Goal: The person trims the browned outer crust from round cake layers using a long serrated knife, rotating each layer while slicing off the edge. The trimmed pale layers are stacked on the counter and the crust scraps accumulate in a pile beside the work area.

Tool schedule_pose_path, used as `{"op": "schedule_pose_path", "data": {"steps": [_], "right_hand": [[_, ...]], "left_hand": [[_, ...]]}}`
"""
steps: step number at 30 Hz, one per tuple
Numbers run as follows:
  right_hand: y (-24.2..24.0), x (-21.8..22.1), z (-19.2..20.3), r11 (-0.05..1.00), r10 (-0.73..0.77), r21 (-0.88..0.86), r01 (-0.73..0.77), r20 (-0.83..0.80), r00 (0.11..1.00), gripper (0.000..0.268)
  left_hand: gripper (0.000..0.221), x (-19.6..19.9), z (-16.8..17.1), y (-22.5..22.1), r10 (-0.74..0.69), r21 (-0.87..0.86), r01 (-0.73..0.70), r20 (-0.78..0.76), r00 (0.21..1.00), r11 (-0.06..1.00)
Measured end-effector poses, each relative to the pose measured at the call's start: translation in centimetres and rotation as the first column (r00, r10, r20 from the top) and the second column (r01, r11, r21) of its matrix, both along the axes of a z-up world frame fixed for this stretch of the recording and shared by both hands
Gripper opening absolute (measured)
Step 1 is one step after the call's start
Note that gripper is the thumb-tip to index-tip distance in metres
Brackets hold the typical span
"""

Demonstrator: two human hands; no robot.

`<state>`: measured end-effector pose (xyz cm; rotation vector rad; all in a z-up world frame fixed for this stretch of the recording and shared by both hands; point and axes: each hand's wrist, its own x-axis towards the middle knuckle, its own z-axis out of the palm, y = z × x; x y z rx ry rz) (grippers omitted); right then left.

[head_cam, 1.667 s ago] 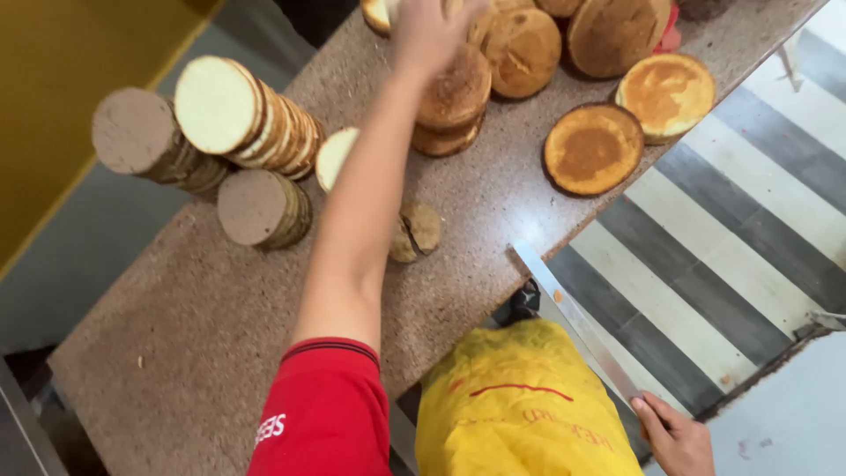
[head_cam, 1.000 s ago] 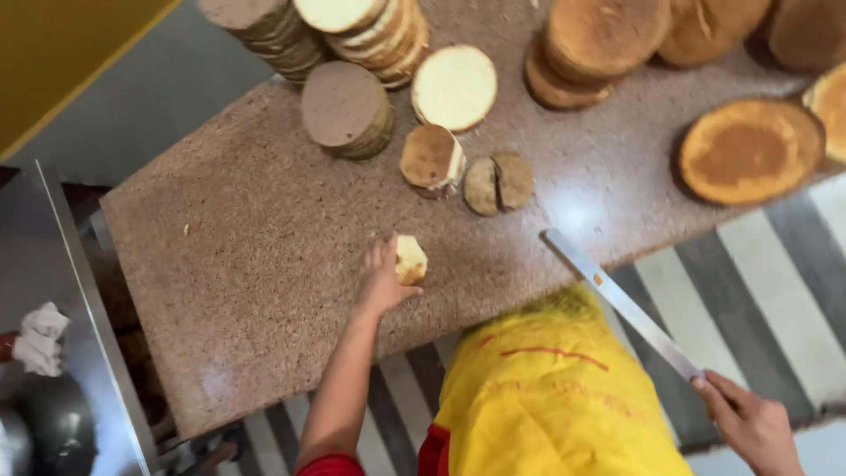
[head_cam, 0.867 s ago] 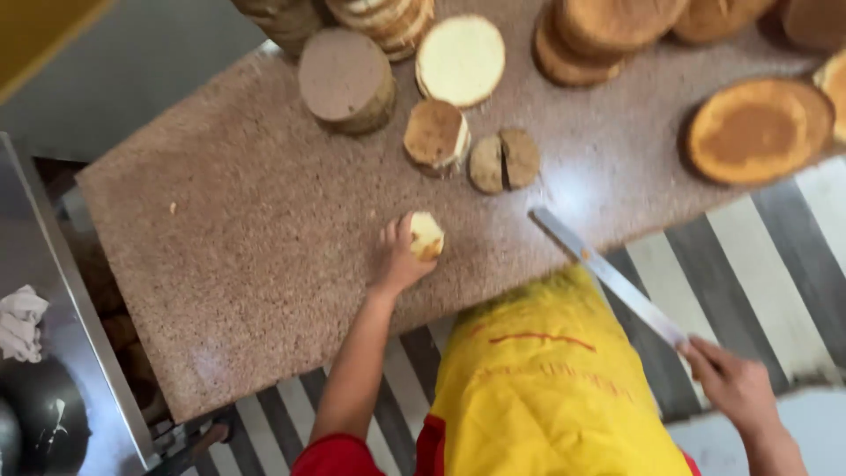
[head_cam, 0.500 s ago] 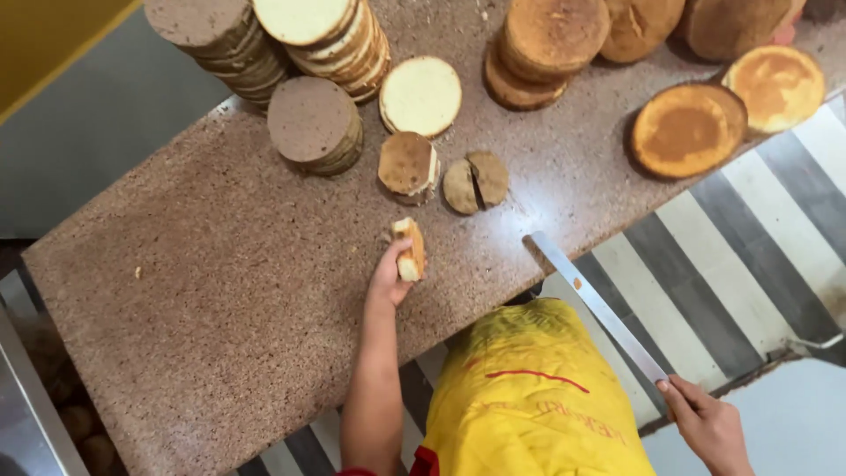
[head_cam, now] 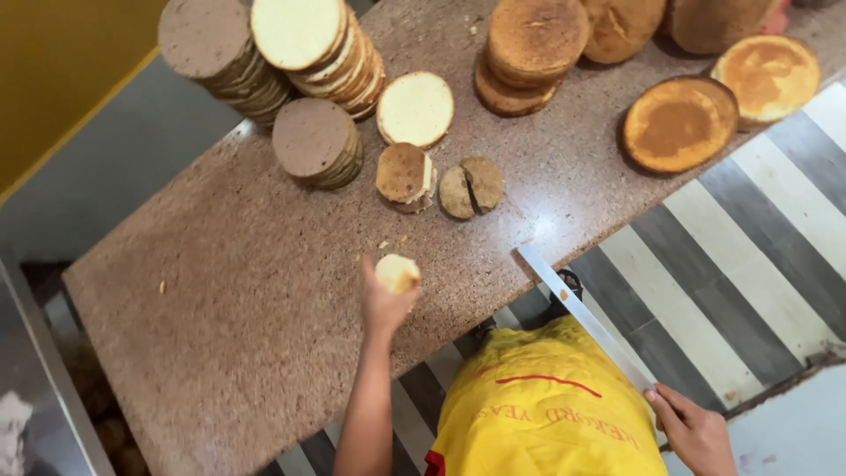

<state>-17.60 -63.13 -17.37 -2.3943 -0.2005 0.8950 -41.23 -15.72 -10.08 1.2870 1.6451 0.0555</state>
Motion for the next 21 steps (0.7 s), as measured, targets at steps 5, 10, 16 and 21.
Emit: {"op": "schedule_pose_path", "data": {"steps": [5,10,16,21], "right_hand": [[7.1,5.4,1.5,0.929,0.361,0.04,-0.369,0.125,0.924,0.033],[16.2,7.0,0.1,0.746,0.61,0.119,-0.655,0.273,0.744,0.033],[21.7,7.0,-1.6,0.765,0.635,0.159,-0.624,-0.022,0.772,0.038],[19.1,7.3,-3.3,0.778,0.62,0.184,-0.6,-0.077,0.781,0.038]], "left_hand": [[0.126,1.9,-4.7,-3.4,-0.377,0.274,0.471,-0.331,0.865,0.839],[0.123,3.8,-5.4,-4.4,-0.48,0.325,0.66,-0.485,0.732,0.678],[0.115,3.8,-8.7,-4.3,-0.519,0.414,0.767,-0.568,0.639,0.491],[0.093,3.2,-11.6,-4.1,-0.516,0.521,0.721,-0.505,0.692,0.457]]}}
